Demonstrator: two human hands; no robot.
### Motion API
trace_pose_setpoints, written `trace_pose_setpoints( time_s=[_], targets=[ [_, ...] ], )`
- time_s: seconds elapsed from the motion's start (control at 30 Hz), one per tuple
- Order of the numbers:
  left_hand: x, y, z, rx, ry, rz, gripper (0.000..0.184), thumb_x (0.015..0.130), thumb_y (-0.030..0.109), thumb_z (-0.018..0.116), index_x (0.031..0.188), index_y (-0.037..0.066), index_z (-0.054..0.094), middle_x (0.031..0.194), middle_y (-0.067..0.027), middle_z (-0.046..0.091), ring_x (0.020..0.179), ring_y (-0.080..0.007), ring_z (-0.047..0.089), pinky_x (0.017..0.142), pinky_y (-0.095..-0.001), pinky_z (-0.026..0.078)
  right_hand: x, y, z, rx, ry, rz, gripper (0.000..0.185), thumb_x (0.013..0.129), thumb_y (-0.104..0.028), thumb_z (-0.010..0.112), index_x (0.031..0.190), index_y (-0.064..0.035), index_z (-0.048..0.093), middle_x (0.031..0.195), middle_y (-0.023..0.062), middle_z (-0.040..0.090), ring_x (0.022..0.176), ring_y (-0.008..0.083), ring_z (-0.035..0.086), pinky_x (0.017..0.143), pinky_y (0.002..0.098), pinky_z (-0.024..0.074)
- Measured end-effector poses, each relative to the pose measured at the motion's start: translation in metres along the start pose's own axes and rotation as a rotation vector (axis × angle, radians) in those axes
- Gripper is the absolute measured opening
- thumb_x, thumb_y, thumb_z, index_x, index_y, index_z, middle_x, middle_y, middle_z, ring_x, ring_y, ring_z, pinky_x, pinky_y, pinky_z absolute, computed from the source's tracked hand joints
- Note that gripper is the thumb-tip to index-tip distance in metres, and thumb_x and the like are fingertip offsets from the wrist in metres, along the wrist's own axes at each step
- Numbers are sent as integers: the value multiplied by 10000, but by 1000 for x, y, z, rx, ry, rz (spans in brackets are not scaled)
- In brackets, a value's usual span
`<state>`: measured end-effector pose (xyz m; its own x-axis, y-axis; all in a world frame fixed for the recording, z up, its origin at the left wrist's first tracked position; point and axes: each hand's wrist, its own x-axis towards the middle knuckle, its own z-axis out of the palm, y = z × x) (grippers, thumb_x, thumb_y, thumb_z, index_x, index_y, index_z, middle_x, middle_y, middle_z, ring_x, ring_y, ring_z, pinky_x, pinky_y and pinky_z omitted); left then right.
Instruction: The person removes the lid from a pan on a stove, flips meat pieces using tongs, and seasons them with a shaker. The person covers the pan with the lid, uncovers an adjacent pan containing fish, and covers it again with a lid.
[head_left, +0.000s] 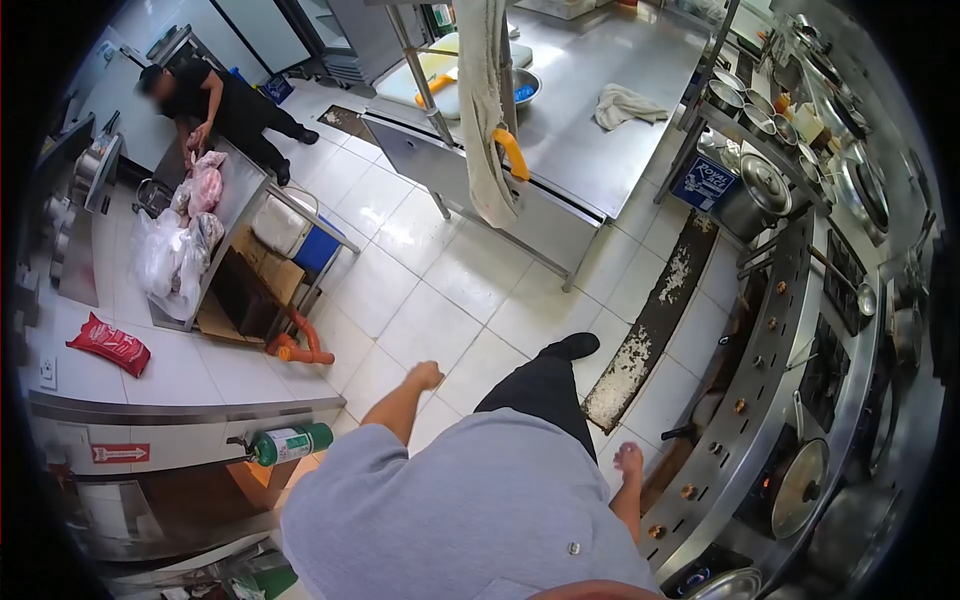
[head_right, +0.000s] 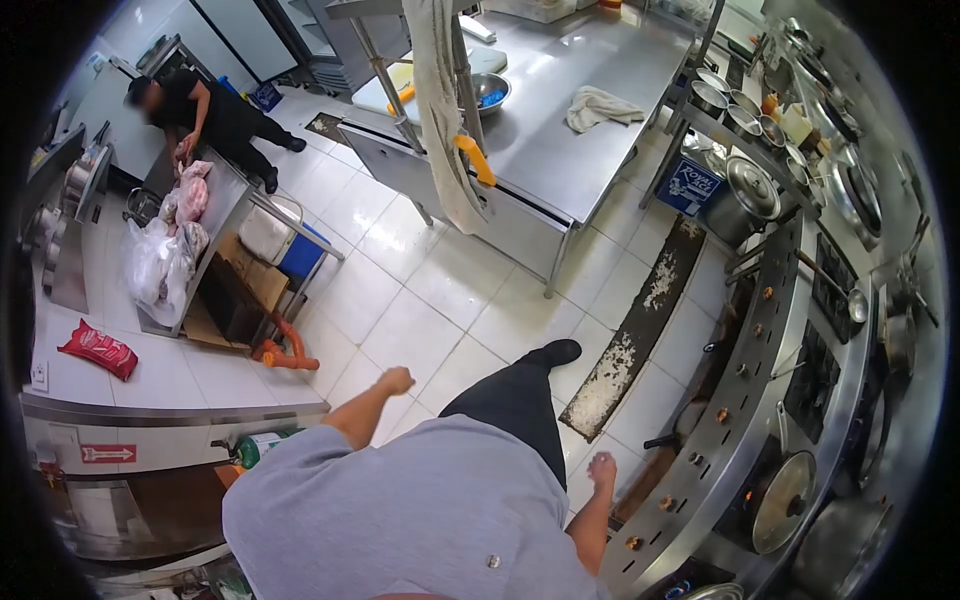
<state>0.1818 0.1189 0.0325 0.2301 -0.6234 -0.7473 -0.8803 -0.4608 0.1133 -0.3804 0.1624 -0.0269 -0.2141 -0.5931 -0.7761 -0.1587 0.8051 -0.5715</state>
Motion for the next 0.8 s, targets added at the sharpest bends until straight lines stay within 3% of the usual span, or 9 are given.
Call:
trace_pose_setpoints(
  time_s=[0.13, 0.2, 0.27, 0.33, 0.4, 0.5, 0.67, 0.8],
  targets=[
    [-6, 64, 69, 24, -310, 245, 373, 743, 330, 527, 960, 35, 595, 1003, -193, 566, 961, -344, 529, 807, -403, 430, 5, -51, 26, -51, 45, -139, 188, 794, -86, 403, 960, -71, 490, 606, 44, 500, 497, 134, 481, 396, 246, 380],
    [-25, 91, 65, -132, -268, 355, 364, 743, 330, 528, 961, 48, 597, 994, -189, 572, 955, -337, 534, 803, -400, 431, -7, -52, 41, -21, 34, -164, 205, 801, -88, 405, 986, -68, 492, 610, 46, 504, 511, 128, 485, 401, 236, 378],
    [-21, 102, 57, -293, -222, 460, 355, 742, 330, 528, 963, 62, 600, 985, -185, 577, 950, -331, 538, 800, -397, 432, -15, -48, 57, -41, -62, -130, 178, 786, -102, 482, 949, -61, 539, 701, 84, 571, 555, 146, 540, 467, 272, 437],
    [13, 108, 38, 297, -360, 512, 345, 751, 324, 515, 962, 66, 601, 986, -183, 577, 951, -321, 540, 804, -392, 430, -11, -19, 61, -382, -66, -471, 191, 781, -122, 497, 944, -50, 567, 732, 107, 589, 561, 174, 549, 504, 292, 452],
    [48, 102, 26, 157, -250, 434, 315, 766, 277, 475, 955, 60, 603, 1010, -177, 568, 962, -322, 534, 814, -395, 428, -6, 11, 53, -351, -85, -396, 207, 773, -118, 493, 942, -44, 586, 733, 122, 597, 573, 198, 555, 537, 295, 458],
    [46, 117, -22, 108, -32, 271, 296, 743, 236, 436, 898, 56, 614, 957, -176, 584, 923, -334, 541, 804, -402, 431, -46, 15, 42, -354, 20, -239, 187, 774, -114, 485, 924, -48, 575, 670, 106, 578, 539, 190, 550, 493, 302, 451],
    [61, 157, -31, 187, -34, 434, 292, 734, 227, 435, 880, 52, 619, 947, -189, 582, 907, -349, 544, 801, -401, 431, -84, 44, 20, -106, 64, 62, 115, 797, -79, 438, 866, -56, 527, 594, 72, 525, 464, 157, 517, 403, 285, 411],
    [63, 206, -6, 300, -113, 639, 295, 726, 226, 435, 865, 48, 625, 922, -197, 584, 883, -360, 548, 806, -406, 423, -97, 55, 27, -19, 165, 21, 114, 801, -107, 460, 879, -61, 529, 603, 75, 533, 470, 161, 518, 406, 288, 414]
  ],
)
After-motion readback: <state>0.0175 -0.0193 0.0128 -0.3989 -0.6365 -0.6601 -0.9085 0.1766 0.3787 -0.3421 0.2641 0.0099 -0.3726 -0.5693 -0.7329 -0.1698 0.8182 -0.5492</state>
